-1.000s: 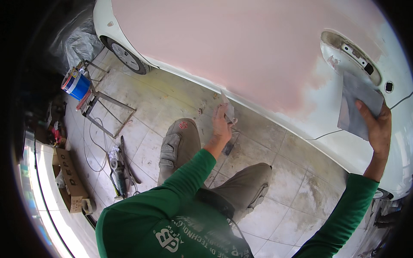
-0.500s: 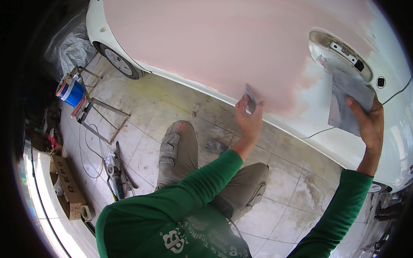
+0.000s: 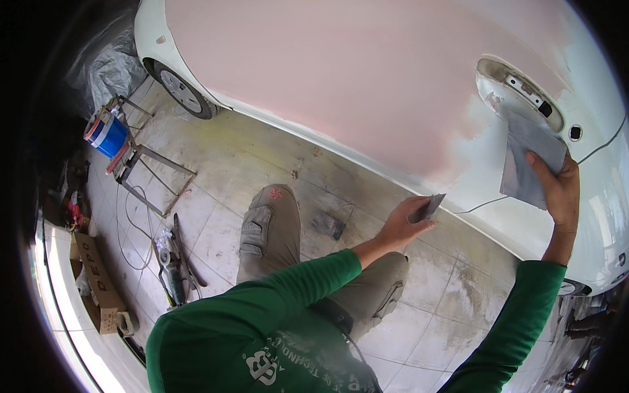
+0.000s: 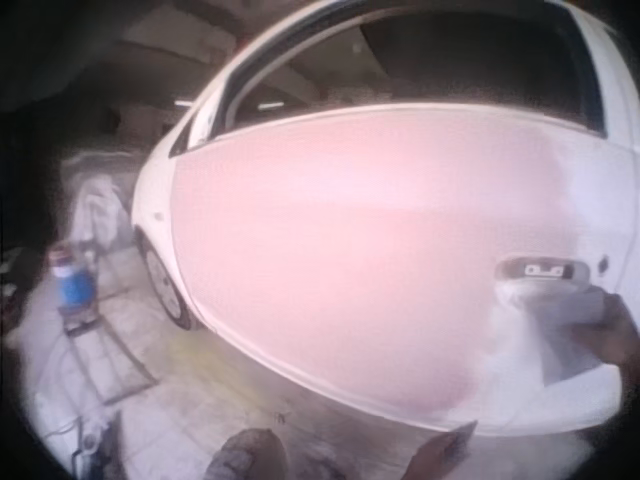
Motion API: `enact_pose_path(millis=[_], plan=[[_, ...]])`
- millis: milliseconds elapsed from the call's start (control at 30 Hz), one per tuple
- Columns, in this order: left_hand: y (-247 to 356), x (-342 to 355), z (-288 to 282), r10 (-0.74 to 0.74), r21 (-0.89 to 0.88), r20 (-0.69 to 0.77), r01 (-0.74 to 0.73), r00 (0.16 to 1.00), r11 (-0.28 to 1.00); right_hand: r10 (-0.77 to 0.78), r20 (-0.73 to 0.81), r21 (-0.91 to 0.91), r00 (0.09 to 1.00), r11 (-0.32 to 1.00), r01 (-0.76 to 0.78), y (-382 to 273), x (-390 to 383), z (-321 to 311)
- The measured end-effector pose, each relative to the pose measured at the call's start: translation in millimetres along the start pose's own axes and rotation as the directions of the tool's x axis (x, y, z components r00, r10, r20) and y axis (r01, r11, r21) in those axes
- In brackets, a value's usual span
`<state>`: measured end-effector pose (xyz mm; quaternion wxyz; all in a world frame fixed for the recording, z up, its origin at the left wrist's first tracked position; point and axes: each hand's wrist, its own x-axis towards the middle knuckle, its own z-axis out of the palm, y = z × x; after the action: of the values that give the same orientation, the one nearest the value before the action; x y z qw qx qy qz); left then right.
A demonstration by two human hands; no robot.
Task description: The person sands the surface of a white car door using a sanding block and sandpaper. They move the sanding block in circular and back-and-forth motions across the door panel, focusing on smoothing the surface.
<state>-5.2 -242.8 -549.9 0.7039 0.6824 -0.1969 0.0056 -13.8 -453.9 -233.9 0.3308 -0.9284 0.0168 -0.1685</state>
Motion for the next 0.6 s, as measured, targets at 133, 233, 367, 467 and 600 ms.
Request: enact_pose_path(millis=[133, 233, 367, 467, 600], plan=[[-58.7, -2.5, -149.7, -0.109, -0.131, -0.185, 0.085, 0.977, 0.988, -0.168, -0.014, -0.029, 0.986, 0.985, 0.168, -9.6, 10.3, 13.6], [-30.0, 17.5, -223.5, -0.377, -0.491, -0.408, 0.148, 0.832, 0.858, -0.084, -0.039, 0.002, 0.996, 0.996, 0.085, 0.8, -1.2, 1.5], [-25.4, 55.6, -261.2, -0.401, -0.469, -0.566, 0.118, 0.720, 0.875, -0.001, -0.049, -0.012, 0.999, 1.000, 0.001, -7.9, -7.7, -4.8], [-57.0, 74.3, -236.7, -0.057, -0.174, -0.695, -0.091, 0.717, 0.981, -0.067, -0.032, 0.049, 0.997, 0.996, 0.069, -25.7, 12.7, 17.4], [-34.5, 31.0, -105.7, 0.076, 0.299, -0.345, 0.032, 0.935, 0.954, 0.058, 0.008, 0.045, 0.998, 0.997, -0.059, -5.9, -15.5, 19.3]])
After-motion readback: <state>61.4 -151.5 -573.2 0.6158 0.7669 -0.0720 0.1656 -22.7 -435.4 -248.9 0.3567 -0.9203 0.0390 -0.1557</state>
